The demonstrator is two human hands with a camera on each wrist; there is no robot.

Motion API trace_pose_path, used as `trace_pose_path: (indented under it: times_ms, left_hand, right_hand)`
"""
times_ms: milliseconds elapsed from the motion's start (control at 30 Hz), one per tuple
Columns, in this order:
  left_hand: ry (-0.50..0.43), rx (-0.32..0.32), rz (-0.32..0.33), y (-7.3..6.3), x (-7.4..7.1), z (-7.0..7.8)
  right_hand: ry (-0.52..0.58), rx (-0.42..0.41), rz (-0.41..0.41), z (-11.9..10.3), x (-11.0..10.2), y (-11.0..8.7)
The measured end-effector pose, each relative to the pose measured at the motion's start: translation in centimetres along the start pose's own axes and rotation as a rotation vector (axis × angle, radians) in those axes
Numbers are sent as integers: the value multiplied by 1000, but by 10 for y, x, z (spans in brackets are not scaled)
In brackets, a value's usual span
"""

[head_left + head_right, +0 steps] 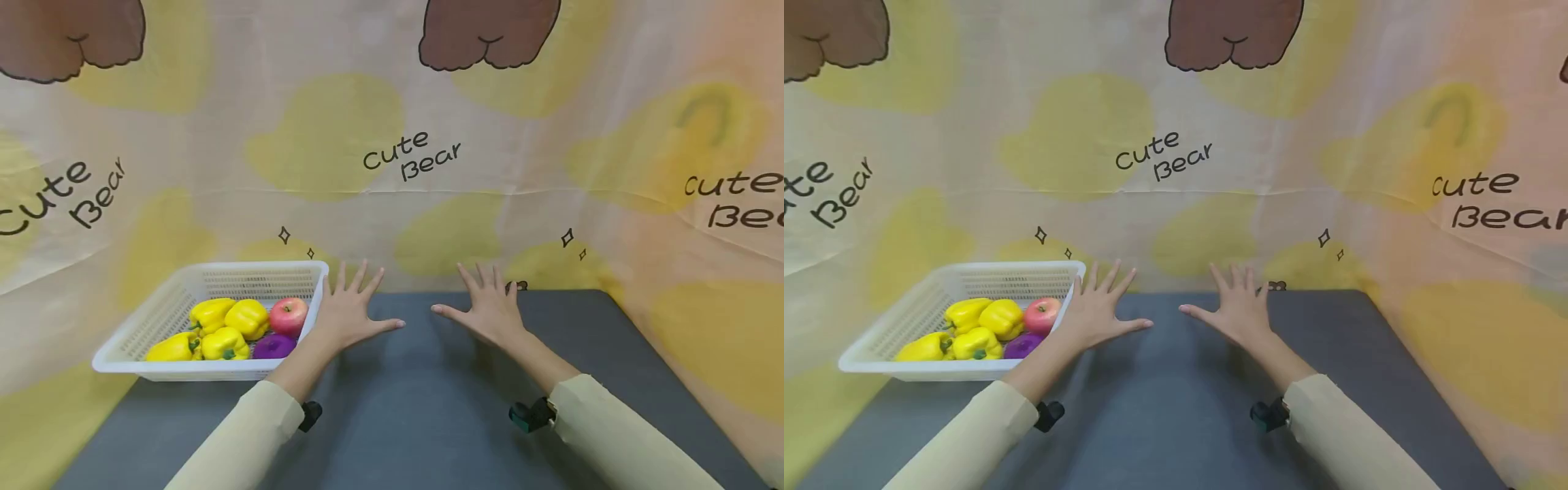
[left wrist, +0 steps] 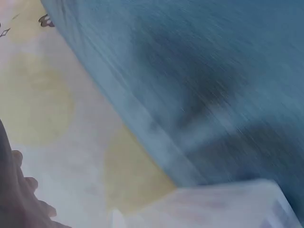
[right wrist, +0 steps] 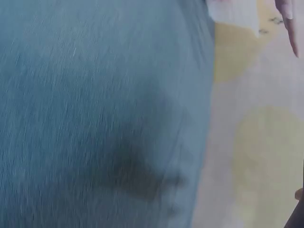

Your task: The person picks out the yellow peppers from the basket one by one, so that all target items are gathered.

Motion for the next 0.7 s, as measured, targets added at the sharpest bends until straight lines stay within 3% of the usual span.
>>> trace_pose_path:
  times_ms: [233, 467, 700]
  left_hand:
    - [-83, 1, 73, -38, -35, -32]
    - [-178, -37, 197, -85, -74, -96]
    - [-150, -63, 362, -149, -100, -159]
  right_hand:
    - [139, -9, 112, -20, -19, -2]
    - [340, -34, 242, -50, -30, -6]
    - [478, -102, 311, -102, -25, -12]
Point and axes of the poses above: each hand's wrist, its own y-axis towards the middle knuckle, its own x-axis out of the palm, z = x × y, the point moved 10 cm from there along y, towards the middle knuckle, and after that the axes turned 12 degrees about -y, right-handed, at the moved point
